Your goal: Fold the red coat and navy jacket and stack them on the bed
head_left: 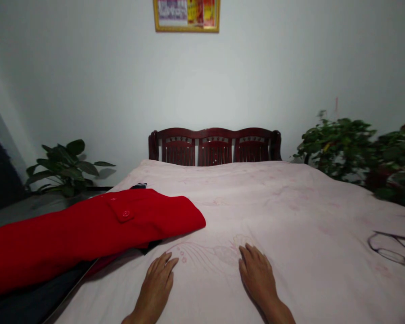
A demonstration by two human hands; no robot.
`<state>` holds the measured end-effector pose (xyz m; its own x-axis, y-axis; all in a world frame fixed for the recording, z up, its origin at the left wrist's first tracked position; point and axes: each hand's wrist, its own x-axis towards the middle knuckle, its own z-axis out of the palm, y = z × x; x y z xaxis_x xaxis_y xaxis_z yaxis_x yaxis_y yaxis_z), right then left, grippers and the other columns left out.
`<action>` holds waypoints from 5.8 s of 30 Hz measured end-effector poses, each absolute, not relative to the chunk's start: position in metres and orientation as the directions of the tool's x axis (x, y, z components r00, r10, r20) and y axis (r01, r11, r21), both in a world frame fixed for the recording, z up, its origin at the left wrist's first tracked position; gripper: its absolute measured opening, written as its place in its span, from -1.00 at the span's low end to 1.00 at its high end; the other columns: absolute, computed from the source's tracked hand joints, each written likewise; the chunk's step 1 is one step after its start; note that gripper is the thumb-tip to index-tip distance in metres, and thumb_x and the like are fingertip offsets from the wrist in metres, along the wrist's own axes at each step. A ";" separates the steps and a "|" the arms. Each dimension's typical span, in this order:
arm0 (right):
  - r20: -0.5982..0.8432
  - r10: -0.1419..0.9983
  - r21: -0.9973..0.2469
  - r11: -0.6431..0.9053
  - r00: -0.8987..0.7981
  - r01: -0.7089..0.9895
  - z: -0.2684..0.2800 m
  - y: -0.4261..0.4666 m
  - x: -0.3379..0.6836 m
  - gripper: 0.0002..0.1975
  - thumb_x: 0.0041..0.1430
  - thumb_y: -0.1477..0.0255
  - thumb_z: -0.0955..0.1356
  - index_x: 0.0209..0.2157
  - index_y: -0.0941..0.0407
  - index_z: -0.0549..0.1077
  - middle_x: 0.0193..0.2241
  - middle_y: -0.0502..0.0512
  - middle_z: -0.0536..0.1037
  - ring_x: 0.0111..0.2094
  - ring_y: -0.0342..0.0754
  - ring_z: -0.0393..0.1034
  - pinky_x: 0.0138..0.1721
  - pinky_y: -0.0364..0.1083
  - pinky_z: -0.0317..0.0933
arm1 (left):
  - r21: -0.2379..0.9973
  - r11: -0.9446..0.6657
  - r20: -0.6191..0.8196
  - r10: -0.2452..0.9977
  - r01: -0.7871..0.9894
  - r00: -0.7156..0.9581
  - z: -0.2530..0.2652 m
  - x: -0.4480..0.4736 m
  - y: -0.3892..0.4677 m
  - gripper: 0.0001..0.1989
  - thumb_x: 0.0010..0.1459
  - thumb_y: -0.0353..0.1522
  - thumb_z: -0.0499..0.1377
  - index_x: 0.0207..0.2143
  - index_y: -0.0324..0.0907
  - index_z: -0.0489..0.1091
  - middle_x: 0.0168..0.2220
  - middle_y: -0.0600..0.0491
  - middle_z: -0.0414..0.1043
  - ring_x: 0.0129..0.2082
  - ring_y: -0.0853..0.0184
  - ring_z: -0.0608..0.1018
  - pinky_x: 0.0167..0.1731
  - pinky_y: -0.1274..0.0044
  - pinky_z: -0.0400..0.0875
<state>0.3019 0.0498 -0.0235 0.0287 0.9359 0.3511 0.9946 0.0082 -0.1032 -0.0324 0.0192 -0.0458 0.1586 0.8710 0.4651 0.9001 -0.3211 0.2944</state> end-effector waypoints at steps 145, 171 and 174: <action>0.342 0.940 -0.083 0.004 0.025 0.997 -0.020 0.047 0.298 -0.57 0.30 0.46 0.16 0.13 0.09 0.41 0.20 0.18 0.37 0.24 0.14 0.18 0.24 0.17 -0.03 | 0.277 -0.336 0.485 0.857 0.900 0.171 -0.049 -0.034 0.020 -0.58 0.24 -0.45 -0.01 0.10 -0.05 0.41 0.16 -0.02 0.40 0.19 0.21 0.39 0.20 0.20 0.29; 0.318 0.948 -0.089 0.005 0.024 0.996 -0.018 0.046 0.298 -0.56 0.30 0.44 0.16 0.15 0.10 0.40 0.22 0.18 0.35 0.25 0.15 0.16 0.25 0.16 -0.04 | 0.258 -0.342 0.484 0.855 0.904 0.186 -0.050 -0.036 0.021 -0.56 0.24 -0.47 -0.02 0.10 -0.05 0.41 0.16 -0.02 0.40 0.19 0.20 0.40 0.18 0.19 0.31; 0.322 0.946 -0.091 0.004 0.025 0.996 -0.018 0.047 0.298 -0.56 0.30 0.45 0.16 0.15 0.10 0.40 0.22 0.19 0.35 0.25 0.14 0.16 0.25 0.16 -0.04 | 0.256 -0.339 0.496 0.850 0.905 0.177 -0.051 -0.036 0.021 -0.56 0.22 -0.48 -0.01 0.09 -0.04 0.41 0.15 0.00 0.41 0.18 0.21 0.41 0.18 0.20 0.33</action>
<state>0.2978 0.0467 -0.0181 0.0254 0.9465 0.3217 0.9959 0.0041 -0.0907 -0.0355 0.0209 -0.0507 0.1773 0.8499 0.4963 0.9054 -0.3385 0.2564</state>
